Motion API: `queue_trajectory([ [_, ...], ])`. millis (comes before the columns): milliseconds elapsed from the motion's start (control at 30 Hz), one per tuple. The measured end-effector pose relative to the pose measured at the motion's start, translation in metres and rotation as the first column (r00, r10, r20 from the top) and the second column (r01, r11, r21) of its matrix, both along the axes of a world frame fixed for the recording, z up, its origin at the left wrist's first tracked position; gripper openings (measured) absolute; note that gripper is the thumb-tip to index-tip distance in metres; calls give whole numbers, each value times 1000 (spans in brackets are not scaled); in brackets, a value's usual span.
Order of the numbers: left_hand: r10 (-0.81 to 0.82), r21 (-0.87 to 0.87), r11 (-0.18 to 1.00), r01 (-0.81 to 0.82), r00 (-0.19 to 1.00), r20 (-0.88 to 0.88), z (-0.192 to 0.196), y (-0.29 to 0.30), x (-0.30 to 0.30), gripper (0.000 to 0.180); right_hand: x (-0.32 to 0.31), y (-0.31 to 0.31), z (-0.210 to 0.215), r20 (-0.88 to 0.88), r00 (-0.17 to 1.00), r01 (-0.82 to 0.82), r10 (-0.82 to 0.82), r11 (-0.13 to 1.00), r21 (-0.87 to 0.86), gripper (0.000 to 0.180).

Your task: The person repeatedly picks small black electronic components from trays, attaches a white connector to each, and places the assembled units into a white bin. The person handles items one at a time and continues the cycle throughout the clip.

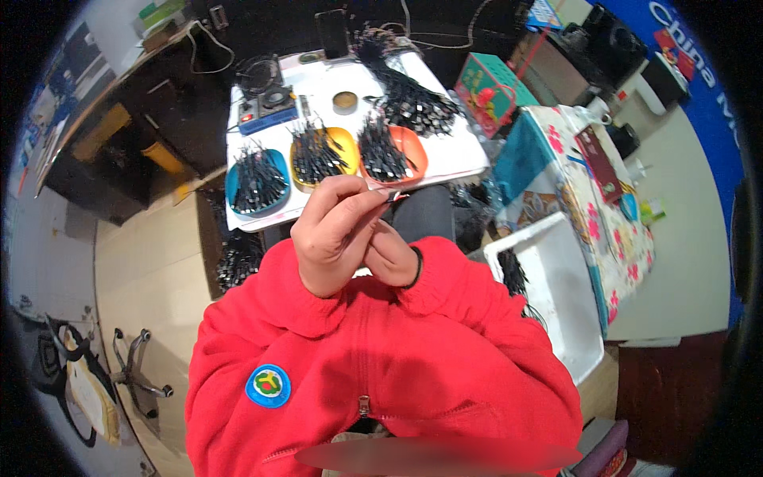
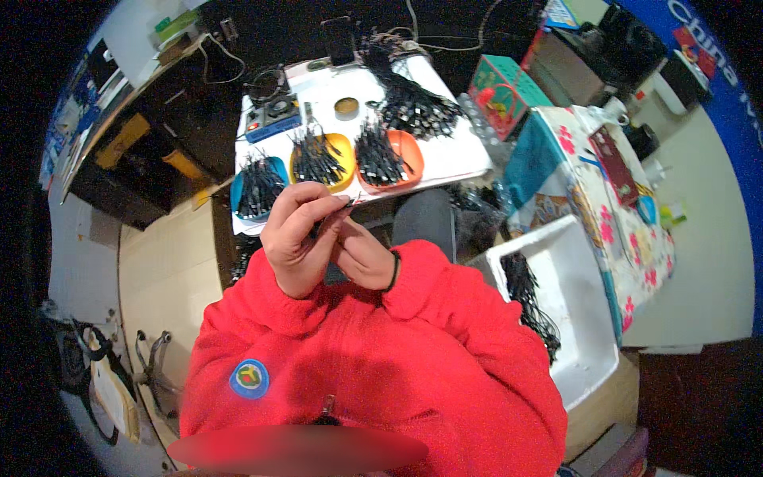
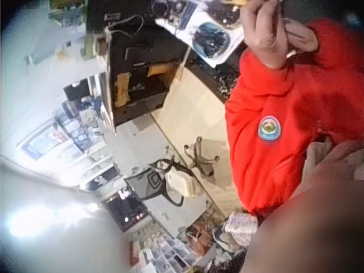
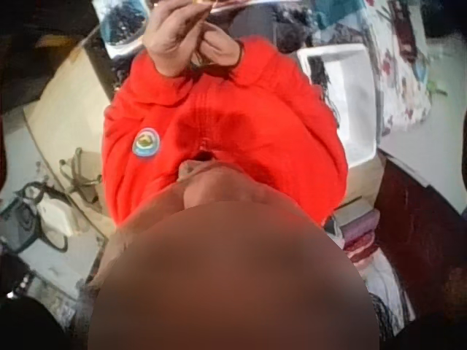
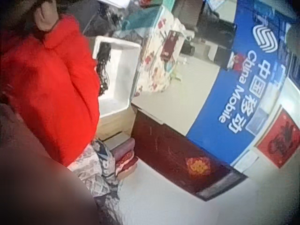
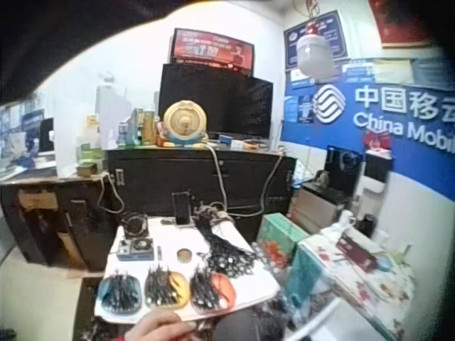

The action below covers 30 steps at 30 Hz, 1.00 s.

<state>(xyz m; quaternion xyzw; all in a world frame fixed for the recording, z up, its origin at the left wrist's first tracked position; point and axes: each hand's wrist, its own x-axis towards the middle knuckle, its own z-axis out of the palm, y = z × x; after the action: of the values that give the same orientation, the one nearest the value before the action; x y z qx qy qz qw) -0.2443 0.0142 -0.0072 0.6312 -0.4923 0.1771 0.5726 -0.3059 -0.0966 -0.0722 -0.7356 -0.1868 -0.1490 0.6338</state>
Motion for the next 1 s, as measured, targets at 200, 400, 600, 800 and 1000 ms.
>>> queue_trajectory([
  [200,-7,-19,1000,10,994,113,-4,-6,-19,27,-10,10,-25,2,996,92,-94,979,184,29],
  [400,-17,-23,1000,19,996,90,-8,-11,-25,27,-3,0,-47,18,995,90,-93,988,123,30],
  [600,40,124,988,-88,938,346,-9,-13,-25,29,-4,5,-46,-74,996,-22,41,969,248,36],
  [800,57,211,960,-183,868,493,-11,-15,-34,31,-4,10,-43,-90,996,4,19,968,250,39],
  [1000,-233,150,960,237,972,-44,1,-31,-35,23,-23,-5,-41,74,956,276,-284,956,105,41],
])
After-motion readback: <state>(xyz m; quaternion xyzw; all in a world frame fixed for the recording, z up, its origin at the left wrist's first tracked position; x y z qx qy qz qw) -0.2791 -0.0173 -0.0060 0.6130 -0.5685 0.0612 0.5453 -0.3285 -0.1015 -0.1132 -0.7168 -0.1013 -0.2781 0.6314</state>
